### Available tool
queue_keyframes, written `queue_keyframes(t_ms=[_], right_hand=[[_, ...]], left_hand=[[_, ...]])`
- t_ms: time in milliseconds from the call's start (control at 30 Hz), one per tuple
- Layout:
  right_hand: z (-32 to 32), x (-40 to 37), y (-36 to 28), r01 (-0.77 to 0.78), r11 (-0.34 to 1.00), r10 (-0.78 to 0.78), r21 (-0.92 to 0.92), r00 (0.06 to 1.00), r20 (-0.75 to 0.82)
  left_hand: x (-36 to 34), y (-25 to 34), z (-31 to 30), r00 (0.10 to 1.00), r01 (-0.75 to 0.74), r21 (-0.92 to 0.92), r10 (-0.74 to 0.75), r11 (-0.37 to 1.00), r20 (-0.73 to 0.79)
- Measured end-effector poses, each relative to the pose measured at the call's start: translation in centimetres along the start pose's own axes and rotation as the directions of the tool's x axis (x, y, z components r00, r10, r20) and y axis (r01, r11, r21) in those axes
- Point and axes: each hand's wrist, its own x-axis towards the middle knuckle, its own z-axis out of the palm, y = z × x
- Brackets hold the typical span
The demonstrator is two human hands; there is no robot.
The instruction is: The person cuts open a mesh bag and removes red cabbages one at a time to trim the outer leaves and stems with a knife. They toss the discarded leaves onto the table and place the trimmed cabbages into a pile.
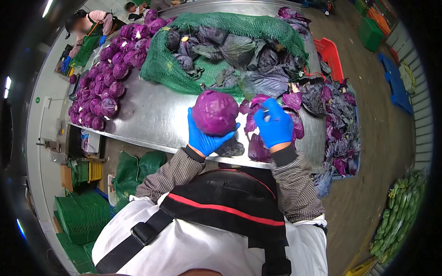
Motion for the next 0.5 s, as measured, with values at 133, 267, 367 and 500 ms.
queue_keyframes(t_ms=[133,267,367,500], right_hand=[[0.5,1.5,5.5,-0.162,0.985,0.162,0.052,0.987,0.008],[1.5,1.1,-0.1,-0.138,0.95,0.072,0.28,0.97,0.233],[0.9,1.7,-4.2,0.243,0.96,-0.269,0.137,0.935,0.231],[1.0,2.5,-3.9,0.293,0.946,-0.325,0.141,0.835,0.444]], left_hand=[[0.1,1.3,-1.3,0.991,0.069,-0.167,-0.049,0.984,0.121],[-0.2,1.7,-0.7,0.996,0.038,-0.008,-0.038,0.999,0.081],[-0.2,1.8,-0.4,0.999,-0.037,0.196,0.03,0.98,0.039],[-0.7,1.9,0.1,0.999,-0.032,0.199,0.023,0.979,0.047]])
